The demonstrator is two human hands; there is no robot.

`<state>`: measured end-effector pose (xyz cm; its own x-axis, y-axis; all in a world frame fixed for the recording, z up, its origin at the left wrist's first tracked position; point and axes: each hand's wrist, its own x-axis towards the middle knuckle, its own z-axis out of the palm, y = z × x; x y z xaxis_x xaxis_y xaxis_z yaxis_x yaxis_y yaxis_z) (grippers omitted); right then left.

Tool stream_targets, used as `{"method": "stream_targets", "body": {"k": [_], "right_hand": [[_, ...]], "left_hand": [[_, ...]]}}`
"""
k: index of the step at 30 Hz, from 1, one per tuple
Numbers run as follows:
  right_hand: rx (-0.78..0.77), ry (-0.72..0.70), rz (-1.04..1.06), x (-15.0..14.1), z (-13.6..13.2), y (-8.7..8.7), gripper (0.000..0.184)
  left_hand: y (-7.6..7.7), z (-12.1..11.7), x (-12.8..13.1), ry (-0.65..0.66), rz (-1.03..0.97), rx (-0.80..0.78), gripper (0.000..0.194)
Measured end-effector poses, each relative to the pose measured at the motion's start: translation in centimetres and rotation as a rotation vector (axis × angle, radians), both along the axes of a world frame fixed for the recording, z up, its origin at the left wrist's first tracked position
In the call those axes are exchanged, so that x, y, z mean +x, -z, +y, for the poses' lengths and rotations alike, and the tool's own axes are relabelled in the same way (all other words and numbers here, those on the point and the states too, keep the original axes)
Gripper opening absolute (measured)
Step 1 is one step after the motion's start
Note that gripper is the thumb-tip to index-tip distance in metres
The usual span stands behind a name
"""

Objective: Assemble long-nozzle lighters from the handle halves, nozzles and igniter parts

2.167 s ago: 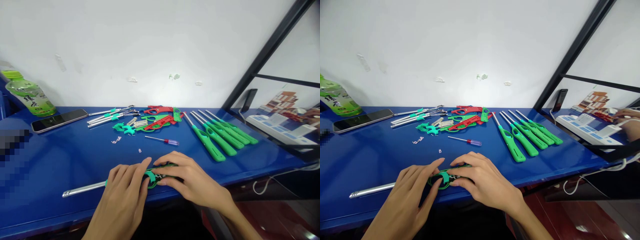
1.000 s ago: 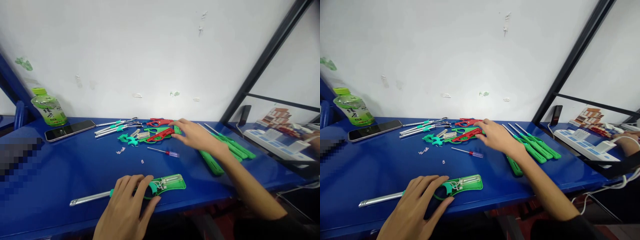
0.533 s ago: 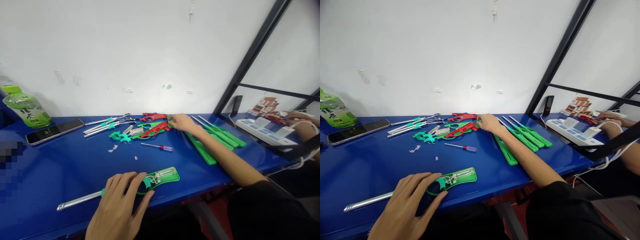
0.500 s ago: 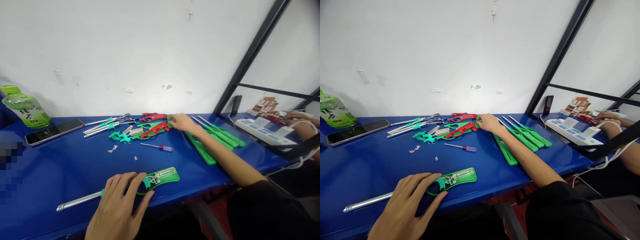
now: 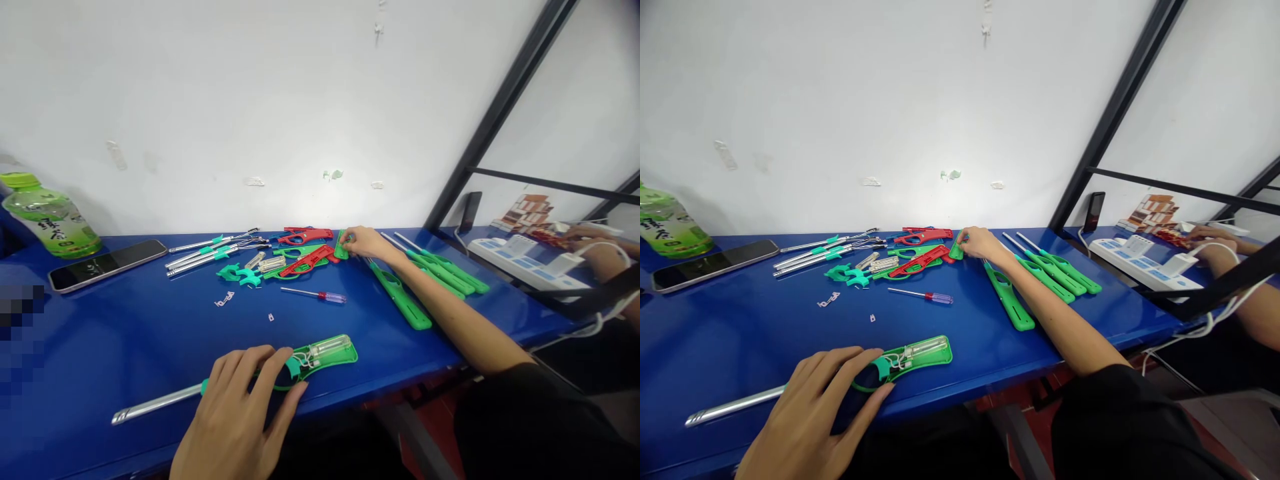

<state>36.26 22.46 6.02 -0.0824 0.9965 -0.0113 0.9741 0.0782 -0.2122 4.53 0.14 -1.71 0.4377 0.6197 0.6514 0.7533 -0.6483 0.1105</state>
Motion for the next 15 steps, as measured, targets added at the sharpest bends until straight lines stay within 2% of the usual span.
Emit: {"method": "stream_targets", "body": {"k": [4, 9, 13, 15], "right_hand": [[0.092, -0.011, 0.033, 0.3, 0.0, 0.1, 0.036], [0.282, -0.043, 0.114, 0.3, -0.7, -0.4, 0.036], [0.444, -0.099, 0.23, -0.6, -2.0, -1.7, 0.016], [0.507, -0.137, 0.306, -1.3, -3.0, -2.3, 0.013]], "left_hand": [[0.0, 0.0, 0.0, 0.008, 0.006, 0.02, 0.031], [-0.1, 0.0, 0.0, 0.014, 0.012, 0.035, 0.028], [-0.4, 0.0, 0.3, 0.018, -0.01, 0.065, 0.025], [-0.4, 0.0, 0.4, 0.016, -0.01, 0.069, 0.024]]}}
